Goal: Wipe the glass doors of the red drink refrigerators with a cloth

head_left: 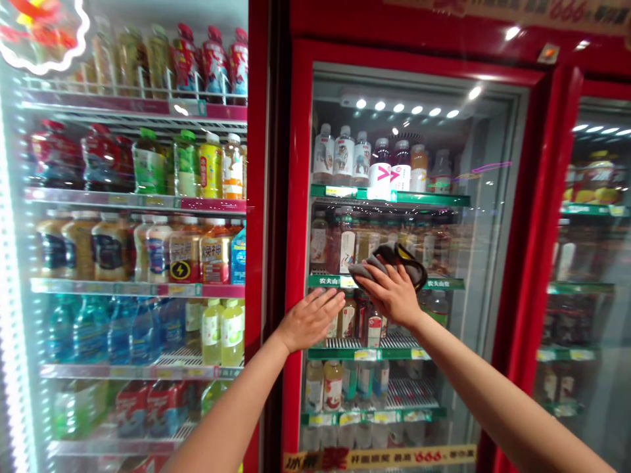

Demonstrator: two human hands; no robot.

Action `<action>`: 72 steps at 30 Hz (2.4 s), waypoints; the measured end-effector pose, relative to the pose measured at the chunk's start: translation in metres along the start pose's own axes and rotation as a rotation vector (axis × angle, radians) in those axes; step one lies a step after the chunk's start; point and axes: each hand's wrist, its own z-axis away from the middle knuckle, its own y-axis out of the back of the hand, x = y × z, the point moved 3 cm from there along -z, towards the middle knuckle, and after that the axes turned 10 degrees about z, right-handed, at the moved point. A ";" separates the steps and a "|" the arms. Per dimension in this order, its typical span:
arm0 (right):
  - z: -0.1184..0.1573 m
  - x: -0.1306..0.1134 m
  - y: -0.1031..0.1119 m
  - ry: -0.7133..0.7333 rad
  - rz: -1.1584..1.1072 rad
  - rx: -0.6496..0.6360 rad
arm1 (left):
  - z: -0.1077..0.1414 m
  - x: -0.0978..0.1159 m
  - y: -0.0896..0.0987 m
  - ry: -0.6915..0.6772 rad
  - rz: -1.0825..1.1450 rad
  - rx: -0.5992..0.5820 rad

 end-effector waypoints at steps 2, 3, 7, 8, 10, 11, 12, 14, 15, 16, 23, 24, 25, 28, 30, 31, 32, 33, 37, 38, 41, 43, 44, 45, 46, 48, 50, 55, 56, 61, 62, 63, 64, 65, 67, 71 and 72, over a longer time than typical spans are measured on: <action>-0.004 0.017 0.002 -0.072 0.015 0.031 | -0.001 -0.001 0.004 0.006 -0.012 0.020; -0.002 0.027 0.003 -0.136 0.023 0.062 | -0.002 -0.001 0.006 0.007 -0.015 0.026; 0.029 0.042 0.004 -0.356 0.042 0.185 | -0.006 0.004 0.012 0.043 -0.011 0.050; 0.036 0.039 0.003 -0.355 0.040 0.184 | -0.010 0.007 0.013 0.051 -0.004 0.061; 0.040 0.037 0.002 -0.300 0.026 0.133 | -0.020 0.014 0.012 0.044 0.017 0.084; 0.037 0.039 0.001 -0.272 0.015 0.103 | -0.028 0.019 0.012 0.027 0.030 0.089; 0.033 0.044 0.001 -0.256 0.003 0.082 | -0.037 0.023 0.010 0.009 0.043 0.091; 0.028 0.061 0.002 -0.284 -0.015 0.091 | -0.057 0.031 0.008 -0.014 0.062 0.092; 0.029 0.070 0.002 -0.324 -0.019 0.118 | -0.066 0.035 0.007 -0.020 0.068 0.097; 0.034 0.078 0.002 -0.378 -0.017 0.151 | -0.075 0.038 0.006 -0.024 0.072 0.105; 0.071 0.078 -0.002 -0.424 -0.010 0.084 | -0.115 0.054 -0.009 -0.021 0.099 0.107; 0.066 0.081 -0.001 -0.382 -0.023 0.060 | -0.121 0.056 -0.011 -0.020 0.102 0.111; 0.060 0.088 0.001 -0.358 -0.033 0.051 | -0.128 0.057 -0.014 -0.020 0.105 0.117; 0.054 0.114 0.004 -0.411 -0.044 0.091 | -0.148 0.061 -0.020 -0.004 0.117 0.143; 0.069 0.122 0.003 -0.530 -0.038 0.142 | -0.160 0.066 -0.023 0.012 0.131 0.149; 0.080 0.121 0.002 -0.592 -0.033 0.158 | -0.164 0.069 -0.025 0.020 0.139 0.146; 0.091 0.117 0.000 -0.638 -0.026 0.157 | -0.168 0.072 -0.027 0.025 0.148 0.139; 0.100 0.113 -0.001 -0.656 -0.019 0.136 | -0.171 0.075 -0.029 0.025 0.159 0.132; 0.104 0.115 -0.002 -0.527 -0.016 -0.004 | -0.181 0.083 -0.039 -0.006 0.187 0.127; 0.101 0.124 -0.001 -0.505 -0.017 -0.004 | -0.183 0.083 -0.041 -0.005 0.182 0.132; 0.102 0.154 0.001 -0.552 -0.016 0.061 | -0.187 0.083 -0.047 0.006 0.136 0.146; 0.118 0.162 -0.001 -0.645 -0.011 0.112 | -0.189 0.084 -0.050 0.000 0.105 0.158; 0.129 0.160 -0.003 -0.689 -0.007 0.125 | -0.189 0.084 -0.050 -0.002 0.095 0.167; 0.139 0.156 -0.005 -0.723 0.000 0.128 | -0.189 0.084 -0.051 -0.001 0.087 0.176; 0.147 0.151 -0.007 -0.744 0.006 0.121 | -0.189 0.085 -0.051 0.000 0.083 0.184; 0.155 0.146 -0.010 -0.751 0.018 0.095 | -0.190 0.085 -0.051 -0.001 0.083 0.194; 0.149 0.151 -0.010 -0.743 0.032 0.087 | -0.190 0.085 -0.051 -0.006 0.087 0.198; 0.144 0.170 -0.011 -0.761 0.070 0.126 | -0.191 0.085 -0.054 0.007 0.096 0.177; 0.151 0.166 -0.012 -0.770 0.071 0.122 | -0.191 0.085 -0.054 0.011 0.103 0.176; 0.181 0.146 -0.019 -0.777 0.080 0.097 | -0.191 0.086 -0.055 0.002 0.141 0.191; 0.178 0.149 -0.019 -0.774 0.085 0.100 | -0.191 0.086 -0.055 -0.002 0.140 0.194; 0.171 0.155 -0.019 -0.773 0.088 0.106 | -0.192 0.086 -0.054 -0.006 0.134 0.196; 0.164 0.161 -0.018 -0.773 0.089 0.115 | -0.192 0.086 -0.054 -0.008 0.125 0.197; 0.157 0.167 -0.017 -0.773 0.086 0.125 | -0.192 0.087 -0.054 -0.010 0.114 0.198; 0.154 0.170 -0.017 -0.774 0.080 0.132 | -0.192 0.087 -0.054 -0.011 0.095 0.196; 0.191 0.139 -0.022 -0.804 0.080 0.104 | -0.192 0.088 -0.053 -0.012 0.077 0.188; 0.202 0.129 -0.023 -0.813 0.077 0.096 | -0.192 0.088 -0.053 -0.013 0.071 0.185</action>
